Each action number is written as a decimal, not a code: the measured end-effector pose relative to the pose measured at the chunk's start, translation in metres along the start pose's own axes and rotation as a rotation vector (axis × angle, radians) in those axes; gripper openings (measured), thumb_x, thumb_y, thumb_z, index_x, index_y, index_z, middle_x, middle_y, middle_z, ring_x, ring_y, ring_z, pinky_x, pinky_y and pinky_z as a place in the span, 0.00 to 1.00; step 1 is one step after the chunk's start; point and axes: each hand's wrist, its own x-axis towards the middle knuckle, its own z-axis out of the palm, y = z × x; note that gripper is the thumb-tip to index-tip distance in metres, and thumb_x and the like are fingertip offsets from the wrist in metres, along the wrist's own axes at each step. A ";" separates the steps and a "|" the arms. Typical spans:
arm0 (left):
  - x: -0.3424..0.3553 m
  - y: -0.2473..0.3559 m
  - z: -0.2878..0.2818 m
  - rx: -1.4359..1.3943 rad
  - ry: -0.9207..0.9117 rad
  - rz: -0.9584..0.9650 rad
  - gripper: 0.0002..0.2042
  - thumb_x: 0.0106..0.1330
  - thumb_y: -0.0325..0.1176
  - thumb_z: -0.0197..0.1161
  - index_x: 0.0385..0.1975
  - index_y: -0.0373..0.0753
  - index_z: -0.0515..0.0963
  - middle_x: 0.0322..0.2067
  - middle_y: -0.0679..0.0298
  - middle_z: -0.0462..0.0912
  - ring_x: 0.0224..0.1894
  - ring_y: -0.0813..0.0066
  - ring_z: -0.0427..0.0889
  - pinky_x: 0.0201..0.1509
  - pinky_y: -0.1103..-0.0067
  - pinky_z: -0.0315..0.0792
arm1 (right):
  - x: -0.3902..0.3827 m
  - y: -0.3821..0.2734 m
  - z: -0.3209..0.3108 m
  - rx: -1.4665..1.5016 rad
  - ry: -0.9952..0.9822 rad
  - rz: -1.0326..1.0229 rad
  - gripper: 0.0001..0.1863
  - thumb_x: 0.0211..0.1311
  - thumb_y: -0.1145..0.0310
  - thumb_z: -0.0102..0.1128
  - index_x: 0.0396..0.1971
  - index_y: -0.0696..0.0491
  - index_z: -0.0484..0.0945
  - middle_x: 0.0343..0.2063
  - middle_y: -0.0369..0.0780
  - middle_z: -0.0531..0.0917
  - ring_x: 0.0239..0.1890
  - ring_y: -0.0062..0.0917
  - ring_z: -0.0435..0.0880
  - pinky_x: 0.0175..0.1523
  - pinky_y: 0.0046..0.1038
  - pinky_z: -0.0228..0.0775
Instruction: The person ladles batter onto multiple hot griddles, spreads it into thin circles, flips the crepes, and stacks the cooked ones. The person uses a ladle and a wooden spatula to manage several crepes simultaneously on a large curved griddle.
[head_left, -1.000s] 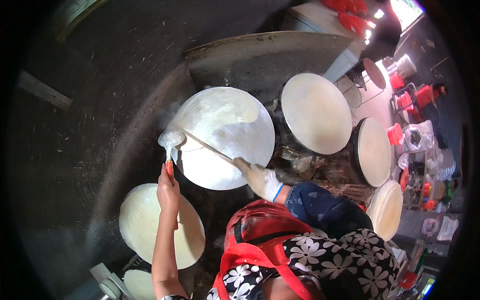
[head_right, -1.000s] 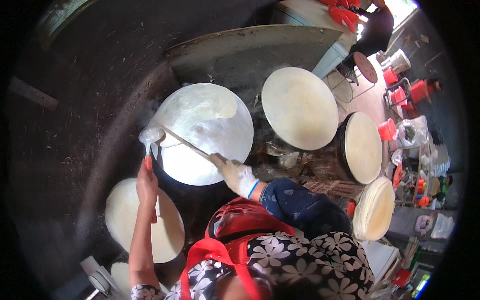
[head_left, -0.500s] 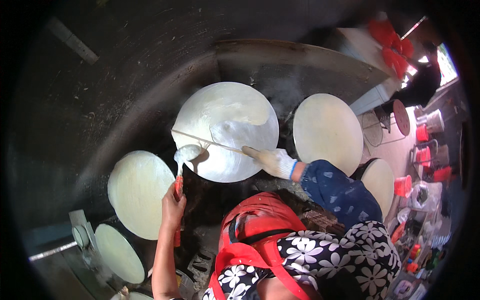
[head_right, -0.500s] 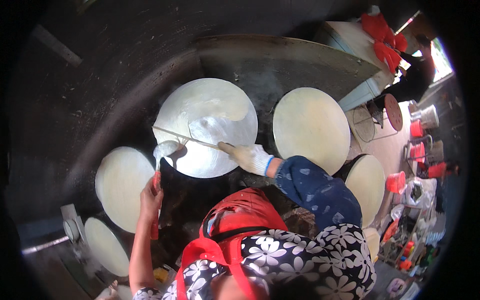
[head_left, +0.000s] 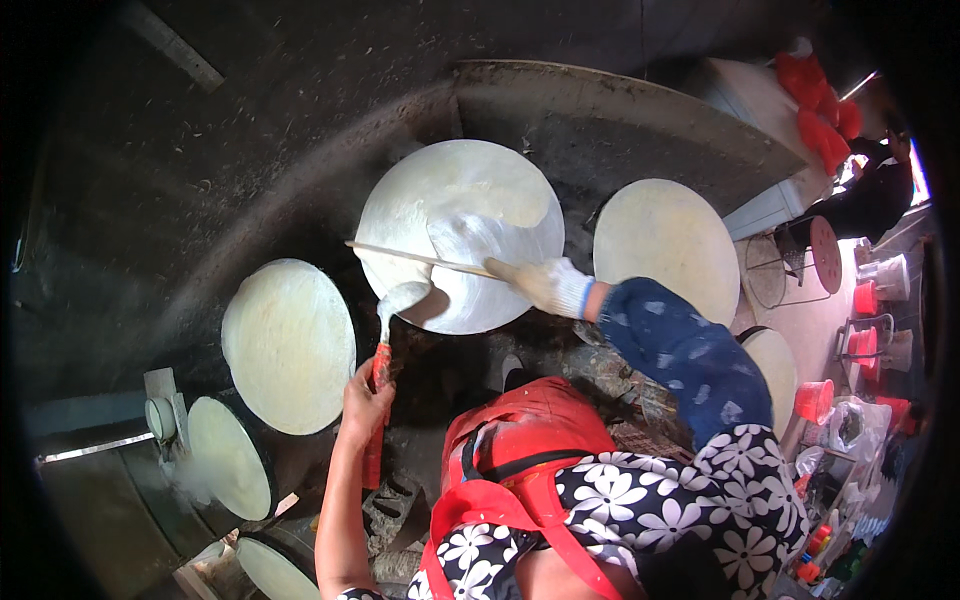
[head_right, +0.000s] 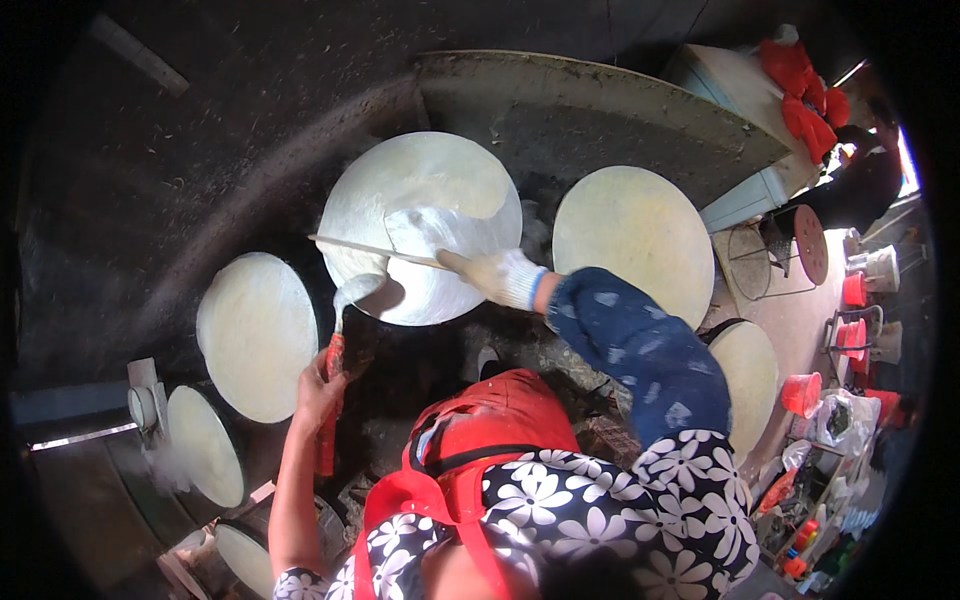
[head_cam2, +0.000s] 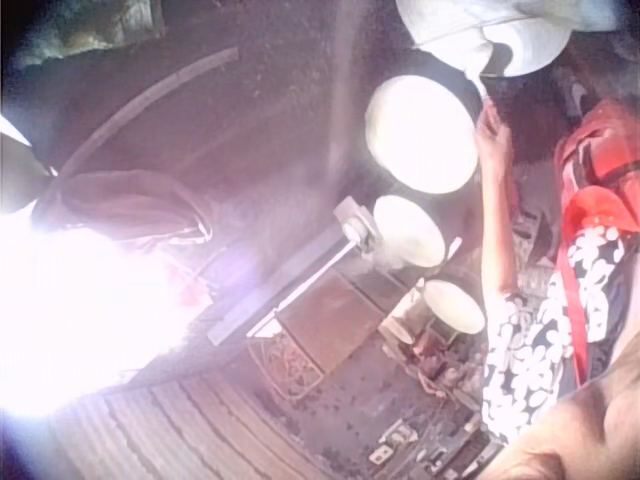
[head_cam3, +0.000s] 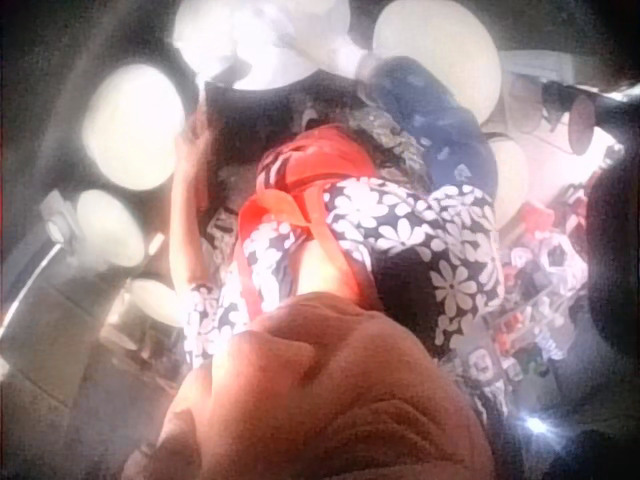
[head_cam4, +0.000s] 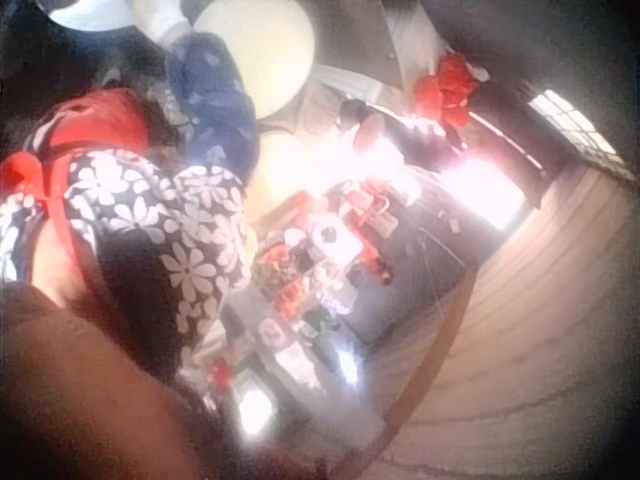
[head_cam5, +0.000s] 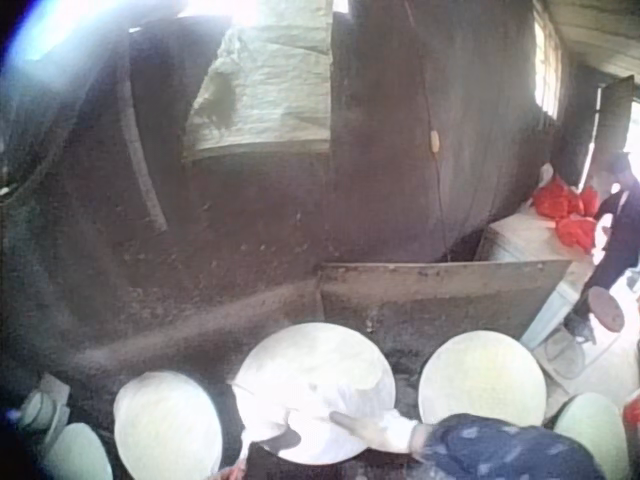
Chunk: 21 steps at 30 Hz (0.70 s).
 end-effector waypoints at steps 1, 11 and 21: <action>-0.008 -0.010 0.002 -0.027 -0.025 -0.015 0.27 0.67 0.24 0.65 0.67 0.37 0.75 0.25 0.68 0.79 0.19 0.81 0.75 0.23 0.78 0.71 | -0.017 0.005 0.001 -0.015 -0.026 -0.013 0.30 0.80 0.65 0.43 0.80 0.40 0.58 0.49 0.54 0.86 0.43 0.52 0.89 0.45 0.47 0.81; -0.014 -0.015 -0.008 -0.233 -0.066 0.147 0.25 0.70 0.24 0.64 0.68 0.34 0.72 0.29 0.67 0.78 0.19 0.81 0.75 0.21 0.80 0.71 | -0.065 -0.062 0.068 0.040 0.278 0.346 0.33 0.78 0.61 0.53 0.79 0.44 0.56 0.41 0.53 0.85 0.38 0.51 0.88 0.37 0.49 0.80; -0.028 0.043 -0.115 -0.703 0.010 0.340 0.22 0.76 0.27 0.59 0.69 0.37 0.70 0.25 0.72 0.70 0.18 0.87 0.66 0.20 0.85 0.61 | 0.168 -0.279 0.162 0.787 0.620 0.600 0.35 0.82 0.59 0.40 0.83 0.44 0.43 0.67 0.58 0.76 0.64 0.54 0.80 0.66 0.49 0.71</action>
